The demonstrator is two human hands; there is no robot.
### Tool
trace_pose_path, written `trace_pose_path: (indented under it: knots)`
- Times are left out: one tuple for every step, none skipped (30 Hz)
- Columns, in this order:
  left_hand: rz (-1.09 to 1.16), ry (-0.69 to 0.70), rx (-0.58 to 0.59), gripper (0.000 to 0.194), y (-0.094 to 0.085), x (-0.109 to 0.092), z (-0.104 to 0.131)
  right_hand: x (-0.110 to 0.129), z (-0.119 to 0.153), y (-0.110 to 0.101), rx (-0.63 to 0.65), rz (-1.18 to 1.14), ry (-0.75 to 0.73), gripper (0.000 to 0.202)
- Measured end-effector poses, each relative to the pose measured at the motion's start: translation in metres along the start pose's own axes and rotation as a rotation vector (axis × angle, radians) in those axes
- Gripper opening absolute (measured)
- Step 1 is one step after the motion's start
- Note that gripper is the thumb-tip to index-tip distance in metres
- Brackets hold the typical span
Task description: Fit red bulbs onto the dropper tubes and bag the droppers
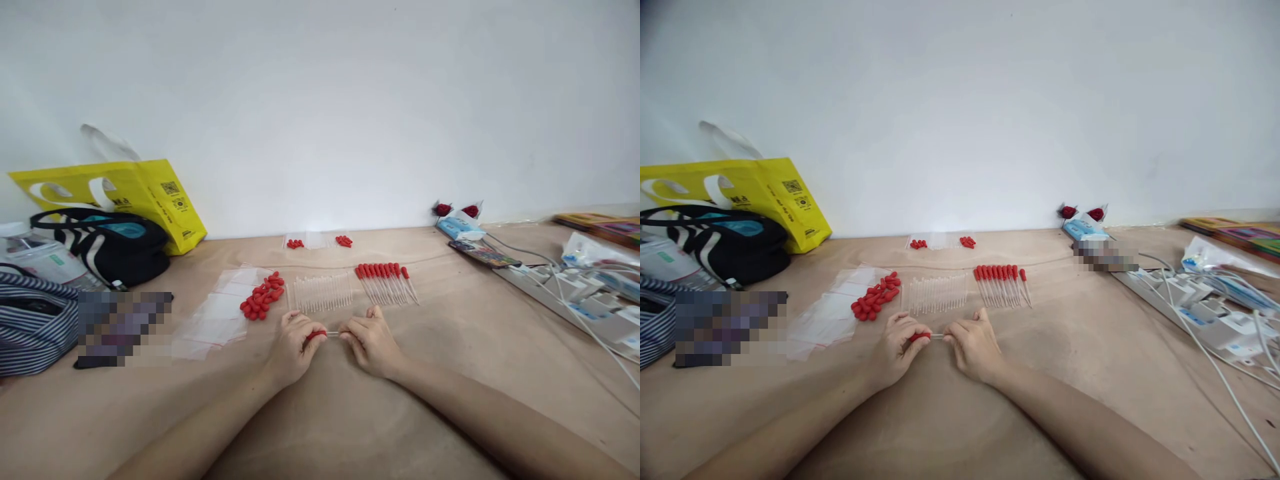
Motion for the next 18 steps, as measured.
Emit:
trace_pose_path:
  knots:
    - [0.003,0.01,-0.001,0.016,-0.0001,-0.0006,-0.0002,0.0002,0.0,0.0005,0.003,-0.001,0.003,0.02]
    - [0.006,0.018,-0.001,0.016,-0.0001,-0.0014,-0.0003,0.0004,0.0,0.001,0.01,-0.002,0.006,0.02]
    - [0.01,0.023,-0.002,0.016,-0.0003,-0.0022,-0.0004,0.0006,0.0,0.0015,0.019,-0.001,0.01,0.021]
    - [0.013,0.025,-0.001,0.016,-0.0005,-0.003,-0.0004,0.0008,-0.0001,0.0019,0.03,0.002,0.014,0.021]
    - [0.014,0.024,0.003,0.016,-0.0006,-0.0037,-0.0004,0.0012,-0.0003,0.0022,0.042,0.006,0.016,0.021]
    - [0.013,0.023,0.01,0.016,-0.0006,-0.0044,-0.0004,0.0017,-0.0006,0.0024,0.052,0.011,0.016,0.022]
    - [0.009,0.022,0.018,0.016,-0.0006,-0.0049,-0.0004,0.0021,-0.0009,0.0025,0.063,0.016,0.016,0.022]
    - [0.007,0.026,0.025,0.016,-0.0006,-0.0055,-0.0005,0.0024,-0.0013,0.0024,0.071,0.02,0.014,0.022]
    - [0.007,0.033,0.033,0.016,-0.0008,-0.0059,-0.0006,0.0026,-0.0016,0.0023,0.078,0.021,0.011,0.023]
    - [0.009,0.038,0.04,0.016,-0.001,-0.0061,-0.0009,0.0024,-0.0019,0.0021,0.085,0.02,0.008,0.023]
    - [0.011,0.039,0.044,0.016,-0.0015,-0.0059,-0.0012,0.0019,-0.0022,0.0018,0.091,0.018,0.005,0.023]
    - [0.012,0.034,0.044,0.016,-0.0021,-0.0053,-0.0015,0.0011,-0.0023,0.0013,0.095,0.016,0.002,0.023]
    - [0.007,0.026,0.041,0.016,-0.0028,-0.0043,-0.0018,0.0,-0.0024,0.0006,0.097,0.014,-0.002,0.024]
    - [-0.001,0.017,0.034,0.015,-0.0036,-0.0032,-0.0019,-0.0012,-0.0023,-0.0003,0.097,0.014,-0.007,0.024]
    - [-0.012,0.011,0.025,0.015,-0.0043,-0.0021,-0.0018,-0.0025,-0.0021,-0.0013,0.096,0.013,-0.011,0.024]
    - [-0.023,0.011,0.015,0.013,-0.0048,-0.0011,-0.0016,-0.0037,-0.0018,-0.0024,0.094,0.01,-0.015,0.024]
    - [-0.03,0.013,0.002,0.012,-0.0052,-0.0002,-0.0012,-0.0047,-0.0014,-0.0035,0.089,0.005,-0.018,0.025]
    - [-0.033,0.016,-0.01,0.011,-0.0053,0.0006,-0.0008,-0.0054,-0.0009,-0.0046,0.085,-0.002,-0.02,0.025]
Point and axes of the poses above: each hand's wrist, its own z-axis away from the middle knuckle, its own y-axis out of the palm, x = y × z, the point moved 3 cm from there along -z, towards the middle knuckle, and after that the axes turned 8 degrees about -y, right-handed, at the moved point
